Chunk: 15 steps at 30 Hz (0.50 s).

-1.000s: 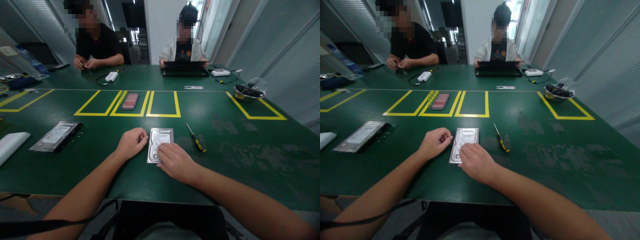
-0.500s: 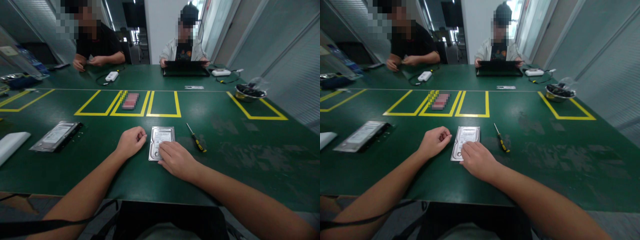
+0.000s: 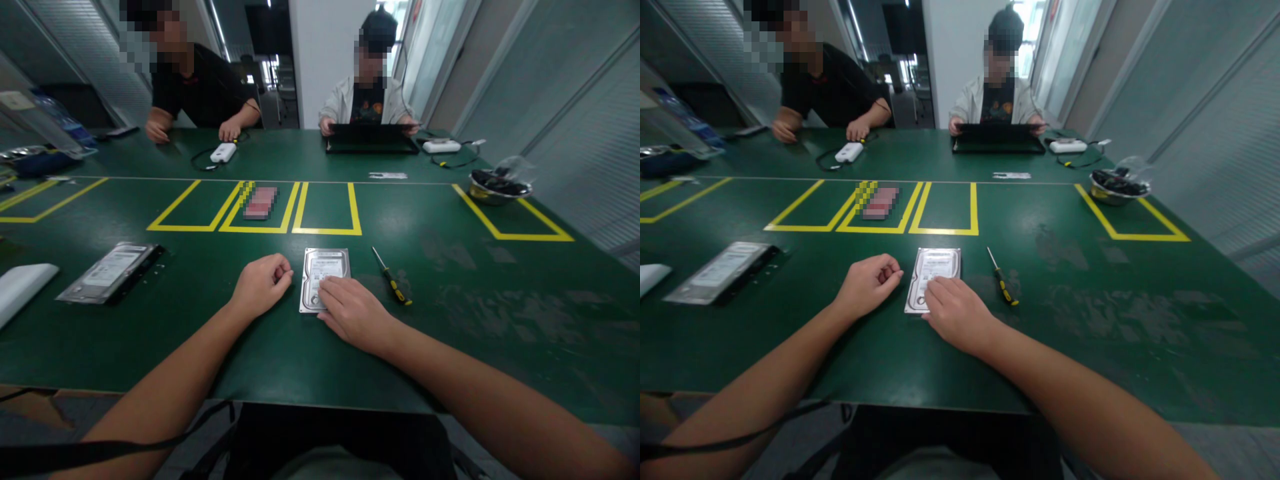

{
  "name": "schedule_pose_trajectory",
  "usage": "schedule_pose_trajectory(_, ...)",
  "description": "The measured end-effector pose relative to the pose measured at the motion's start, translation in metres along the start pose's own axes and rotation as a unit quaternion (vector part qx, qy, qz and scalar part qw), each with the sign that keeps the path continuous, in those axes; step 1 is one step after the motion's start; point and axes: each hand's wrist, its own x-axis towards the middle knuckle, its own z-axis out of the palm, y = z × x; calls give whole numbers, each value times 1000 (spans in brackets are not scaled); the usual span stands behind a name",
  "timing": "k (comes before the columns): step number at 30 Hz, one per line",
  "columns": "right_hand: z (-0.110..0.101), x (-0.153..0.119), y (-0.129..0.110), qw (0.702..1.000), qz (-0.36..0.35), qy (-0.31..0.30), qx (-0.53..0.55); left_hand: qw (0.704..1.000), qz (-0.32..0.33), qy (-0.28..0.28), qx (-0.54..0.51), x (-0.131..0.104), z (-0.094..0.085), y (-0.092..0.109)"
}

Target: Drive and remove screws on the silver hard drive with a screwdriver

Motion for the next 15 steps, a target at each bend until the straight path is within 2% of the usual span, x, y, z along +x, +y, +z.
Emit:
schedule_pose_trajectory(4,-2,0,-2,1000,14,1,-2,1000,5,-8,20,1,-2,-1)
schedule_pose_trajectory(10,-4,-3,-3,1000,17,-4,5,992,14,-18,124,4,-12,-13)
schedule_pose_trajectory(12,-4,-4,-2,1000,16,-7,5,989,-7,-22,147,4,-21,-23)
schedule_pose_trajectory(15,-5,-5,-2,1000,14,-10,7,973,-72,-45,216,1,-40,-44)
